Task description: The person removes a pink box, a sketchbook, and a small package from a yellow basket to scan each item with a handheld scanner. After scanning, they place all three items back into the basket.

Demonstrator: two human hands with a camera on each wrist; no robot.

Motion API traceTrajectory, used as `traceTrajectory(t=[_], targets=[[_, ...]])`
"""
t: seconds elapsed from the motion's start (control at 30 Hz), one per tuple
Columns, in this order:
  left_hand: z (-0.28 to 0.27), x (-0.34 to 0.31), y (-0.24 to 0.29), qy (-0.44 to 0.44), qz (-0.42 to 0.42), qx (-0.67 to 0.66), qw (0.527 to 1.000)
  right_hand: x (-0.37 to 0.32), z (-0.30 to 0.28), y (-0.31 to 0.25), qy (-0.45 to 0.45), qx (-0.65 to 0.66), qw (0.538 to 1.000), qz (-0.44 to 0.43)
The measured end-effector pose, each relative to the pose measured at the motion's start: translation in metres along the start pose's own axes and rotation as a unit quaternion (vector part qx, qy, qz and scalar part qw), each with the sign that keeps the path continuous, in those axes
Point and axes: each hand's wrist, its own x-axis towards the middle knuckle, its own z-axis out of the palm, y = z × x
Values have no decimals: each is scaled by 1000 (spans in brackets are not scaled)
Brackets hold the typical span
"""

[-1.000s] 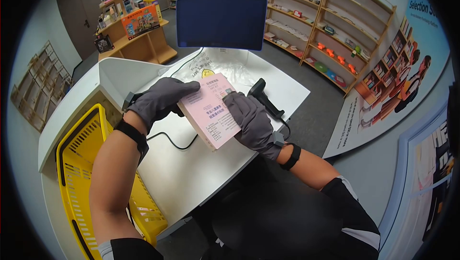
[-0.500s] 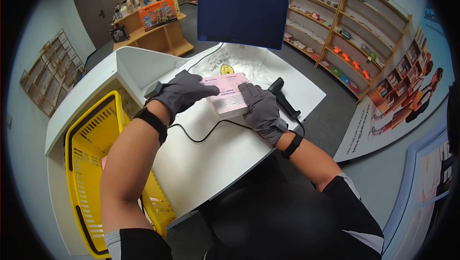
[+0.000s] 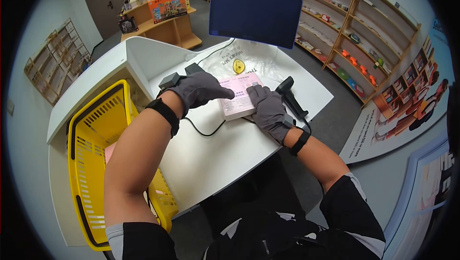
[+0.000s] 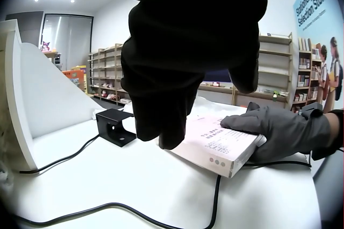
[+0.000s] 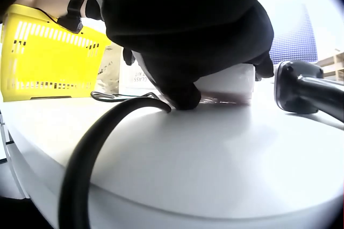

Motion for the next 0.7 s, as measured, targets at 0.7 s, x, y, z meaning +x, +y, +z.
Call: traceTrajectory(t=[0.7], targets=[[-12, -20, 15, -34, -48, -24, 998, 2, -2, 3, -81, 37, 995, 42]])
